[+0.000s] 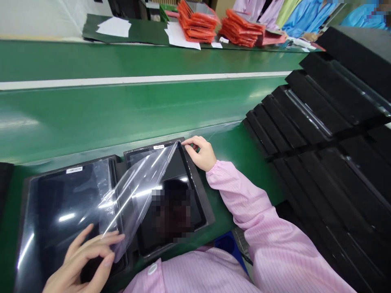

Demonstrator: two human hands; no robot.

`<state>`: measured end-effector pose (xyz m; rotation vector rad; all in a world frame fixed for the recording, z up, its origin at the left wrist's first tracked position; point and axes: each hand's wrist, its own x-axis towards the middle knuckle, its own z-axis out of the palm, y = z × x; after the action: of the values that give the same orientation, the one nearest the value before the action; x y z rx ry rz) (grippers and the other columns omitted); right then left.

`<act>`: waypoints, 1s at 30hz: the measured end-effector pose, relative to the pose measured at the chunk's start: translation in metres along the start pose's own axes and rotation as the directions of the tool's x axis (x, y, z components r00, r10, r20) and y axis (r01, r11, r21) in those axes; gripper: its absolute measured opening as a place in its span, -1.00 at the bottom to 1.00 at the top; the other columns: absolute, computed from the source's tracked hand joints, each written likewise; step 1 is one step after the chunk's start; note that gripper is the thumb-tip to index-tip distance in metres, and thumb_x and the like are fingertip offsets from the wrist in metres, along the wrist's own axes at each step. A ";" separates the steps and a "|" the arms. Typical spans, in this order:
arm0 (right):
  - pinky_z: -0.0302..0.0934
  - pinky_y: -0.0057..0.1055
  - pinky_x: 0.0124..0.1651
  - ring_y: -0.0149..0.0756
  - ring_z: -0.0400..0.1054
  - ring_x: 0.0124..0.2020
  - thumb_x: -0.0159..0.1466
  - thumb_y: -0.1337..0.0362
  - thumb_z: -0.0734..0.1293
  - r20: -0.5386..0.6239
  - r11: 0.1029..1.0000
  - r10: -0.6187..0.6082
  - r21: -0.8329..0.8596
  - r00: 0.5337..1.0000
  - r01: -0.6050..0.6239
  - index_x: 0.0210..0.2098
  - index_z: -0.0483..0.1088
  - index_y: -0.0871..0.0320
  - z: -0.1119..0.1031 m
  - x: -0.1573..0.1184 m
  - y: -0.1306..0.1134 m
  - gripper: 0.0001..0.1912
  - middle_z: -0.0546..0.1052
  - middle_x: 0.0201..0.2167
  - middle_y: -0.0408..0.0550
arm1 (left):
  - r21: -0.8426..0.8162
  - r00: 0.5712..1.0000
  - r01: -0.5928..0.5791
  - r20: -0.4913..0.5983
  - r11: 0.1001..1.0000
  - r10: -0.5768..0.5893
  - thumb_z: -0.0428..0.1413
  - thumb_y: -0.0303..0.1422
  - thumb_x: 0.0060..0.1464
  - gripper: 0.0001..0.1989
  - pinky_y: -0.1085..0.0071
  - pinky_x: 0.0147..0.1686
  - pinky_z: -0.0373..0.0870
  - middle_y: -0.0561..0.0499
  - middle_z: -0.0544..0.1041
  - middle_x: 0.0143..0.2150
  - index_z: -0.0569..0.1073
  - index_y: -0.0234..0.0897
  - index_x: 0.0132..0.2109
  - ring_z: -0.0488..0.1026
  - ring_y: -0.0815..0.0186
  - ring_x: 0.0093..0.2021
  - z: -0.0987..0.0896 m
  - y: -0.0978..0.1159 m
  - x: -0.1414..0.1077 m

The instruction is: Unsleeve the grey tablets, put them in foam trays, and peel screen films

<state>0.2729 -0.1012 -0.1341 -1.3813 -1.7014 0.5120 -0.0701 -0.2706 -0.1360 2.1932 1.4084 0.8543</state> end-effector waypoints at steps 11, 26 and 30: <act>0.24 -0.29 -0.05 -0.27 0.39 -0.26 0.43 0.01 0.10 0.104 0.962 0.124 0.229 0.987 -0.145 -0.31 0.56 0.15 -0.003 0.001 -0.003 -0.49 0.51 -0.41 -0.07 | 0.150 0.918 -0.368 0.217 0.918 0.332 0.03 -0.45 0.09 -0.87 0.28 0.40 -0.18 -0.08 0.61 -0.04 0.34 -0.12 -0.39 0.45 0.22 0.07 0.009 0.033 0.035; 0.18 -0.20 -0.08 -0.21 0.38 -0.25 0.34 0.09 0.25 0.082 0.994 0.070 0.073 0.994 -0.076 -0.23 0.60 0.13 0.010 -0.004 -0.024 -0.66 0.53 -0.36 -0.04 | 0.388 0.986 -0.151 0.130 0.909 0.108 0.07 -0.31 0.16 -0.41 0.17 0.40 -0.25 -0.25 0.35 0.28 0.23 -0.45 0.29 0.17 0.10 0.33 0.019 0.035 0.026; 0.21 -0.22 -0.11 -0.23 0.39 -0.27 0.22 0.30 0.36 0.067 0.986 0.052 0.152 0.996 -0.062 -0.33 0.60 0.09 0.011 -0.006 -0.032 -0.86 0.56 -0.37 -0.07 | 0.517 0.997 0.015 0.055 0.856 -0.051 0.03 -0.13 0.18 -0.22 0.06 0.38 -0.33 -0.36 0.11 0.39 0.05 -0.53 0.39 -0.14 -0.04 0.45 0.024 0.035 0.020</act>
<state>0.2459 -0.1145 -0.1178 -1.3173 -1.6386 0.7113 -0.0243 -0.2673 -0.1263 2.5374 1.7969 0.4063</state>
